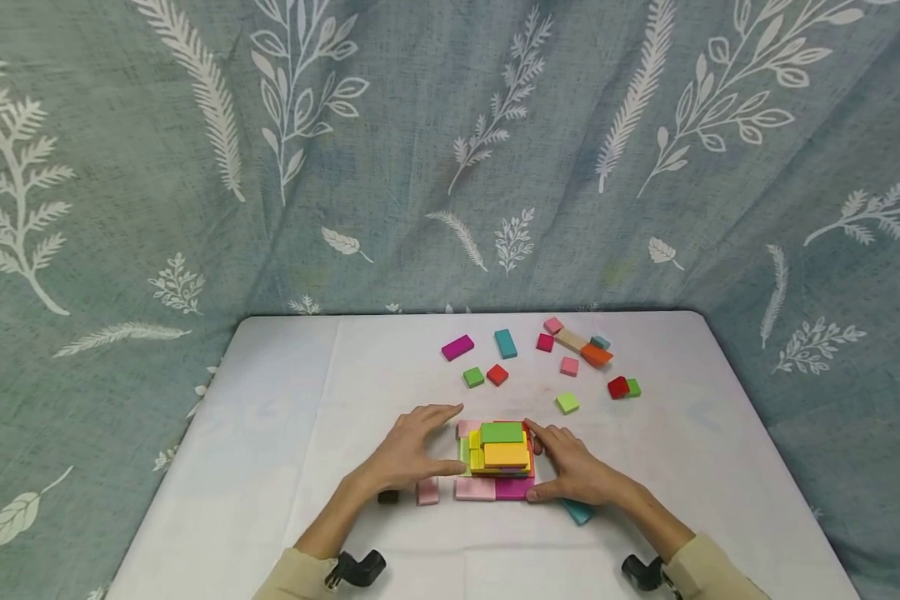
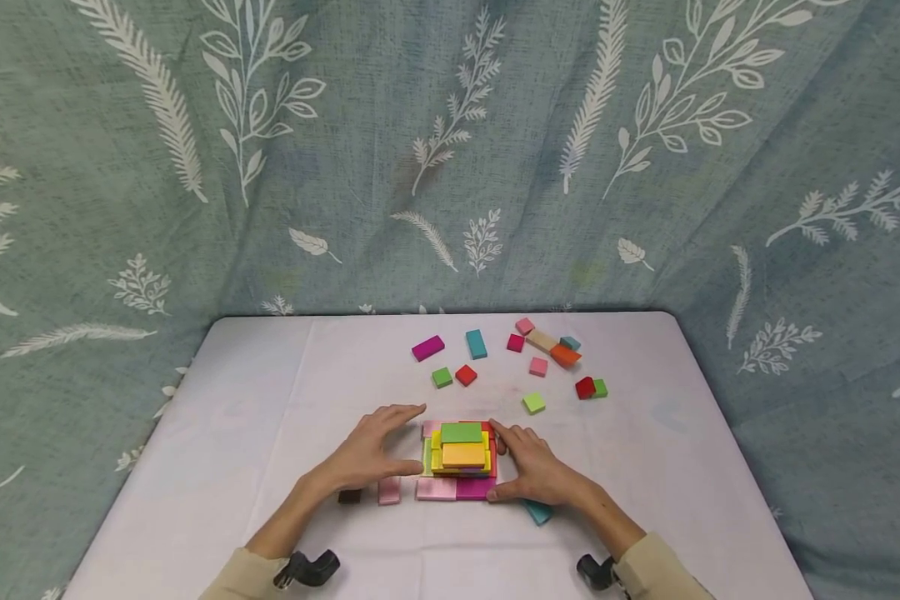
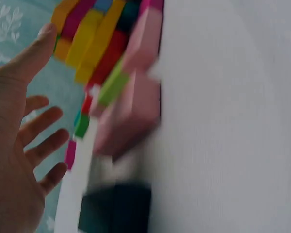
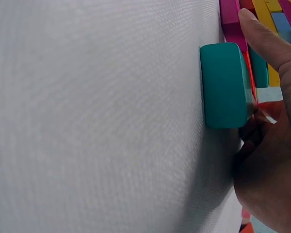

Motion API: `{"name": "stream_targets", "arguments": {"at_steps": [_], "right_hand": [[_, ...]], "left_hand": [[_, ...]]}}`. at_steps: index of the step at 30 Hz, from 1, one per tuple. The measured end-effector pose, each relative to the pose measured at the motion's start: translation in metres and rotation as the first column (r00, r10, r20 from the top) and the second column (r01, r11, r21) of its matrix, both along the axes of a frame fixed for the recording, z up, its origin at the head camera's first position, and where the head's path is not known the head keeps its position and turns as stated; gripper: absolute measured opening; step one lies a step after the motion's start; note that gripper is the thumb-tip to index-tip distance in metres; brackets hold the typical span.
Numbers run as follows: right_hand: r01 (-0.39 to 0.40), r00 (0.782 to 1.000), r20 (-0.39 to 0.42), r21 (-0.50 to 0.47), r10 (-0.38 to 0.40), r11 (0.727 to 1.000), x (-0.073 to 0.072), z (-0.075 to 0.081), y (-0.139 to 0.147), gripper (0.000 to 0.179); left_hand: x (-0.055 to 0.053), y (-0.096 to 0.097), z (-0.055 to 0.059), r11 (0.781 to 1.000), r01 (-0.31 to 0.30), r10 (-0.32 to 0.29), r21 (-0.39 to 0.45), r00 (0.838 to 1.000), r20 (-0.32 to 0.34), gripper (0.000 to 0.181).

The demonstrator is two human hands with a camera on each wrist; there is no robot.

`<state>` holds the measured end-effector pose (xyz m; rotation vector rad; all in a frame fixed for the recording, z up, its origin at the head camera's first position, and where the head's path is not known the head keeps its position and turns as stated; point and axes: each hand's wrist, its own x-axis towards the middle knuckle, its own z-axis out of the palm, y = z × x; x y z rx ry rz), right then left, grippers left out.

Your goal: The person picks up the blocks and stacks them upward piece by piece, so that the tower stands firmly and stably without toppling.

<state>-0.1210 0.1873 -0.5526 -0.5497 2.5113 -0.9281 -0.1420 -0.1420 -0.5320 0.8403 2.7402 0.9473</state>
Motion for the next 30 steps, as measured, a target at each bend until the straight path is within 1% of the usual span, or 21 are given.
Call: {"name": "stream_targets", "arguments": {"at_steps": [4, 7, 10, 14, 16, 19, 23, 30], "right_hand": [[0.002, 1.000, -0.010, 0.001, -0.002, 1.000, 0.000, 0.000, 0.000, 0.115], [0.002, 1.000, -0.010, 0.002, -0.002, 1.000, 0.000, 0.000, -0.001, 0.115], [0.004, 1.000, 0.004, -0.002, -0.004, 1.000, 0.000, 0.000, -0.001, 0.115], [0.009, 1.000, 0.015, 0.003, -0.009, 1.000, 0.000, 0.000, -0.002, 0.115], [0.011, 1.000, 0.015, 0.005, -0.011, 1.000, 0.001, 0.000, -0.002, 0.115], [0.011, 1.000, 0.013, 0.006, -0.011, 1.000, 0.001, 0.000, -0.001, 0.115], [0.012, 1.000, 0.016, 0.004, -0.012, 1.000, 0.001, 0.000, -0.001, 0.115], [0.022, 0.999, 0.044, -0.006, -0.022, 1.000, 0.001, 0.004, -0.003, 0.114]], "left_hand": [[-0.009, -0.031, -0.009, 1.000, 0.009, -0.009, 0.010, 0.998, 0.062, 0.086], [-0.012, -0.051, -0.012, 0.999, 0.038, -0.039, 0.006, 0.994, 0.104, 0.085], [-0.013, -0.067, -0.012, 0.995, 0.096, -0.094, -0.009, 0.984, 0.150, 0.084], [-0.012, -0.084, -0.008, 0.986, 0.163, -0.153, -0.030, 0.964, 0.219, 0.080], [-0.012, -0.090, -0.007, 0.983, 0.180, -0.164, -0.043, 0.953, 0.253, 0.078], [-0.009, -0.096, -0.005, 0.979, 0.200, -0.181, -0.039, 0.942, 0.284, 0.078], [-0.006, -0.100, -0.005, 0.973, 0.232, -0.219, -0.012, 0.930, 0.294, 0.077], [-0.006, -0.106, -0.007, 0.963, 0.267, -0.266, 0.040, 0.913, 0.310, 0.072]]}}
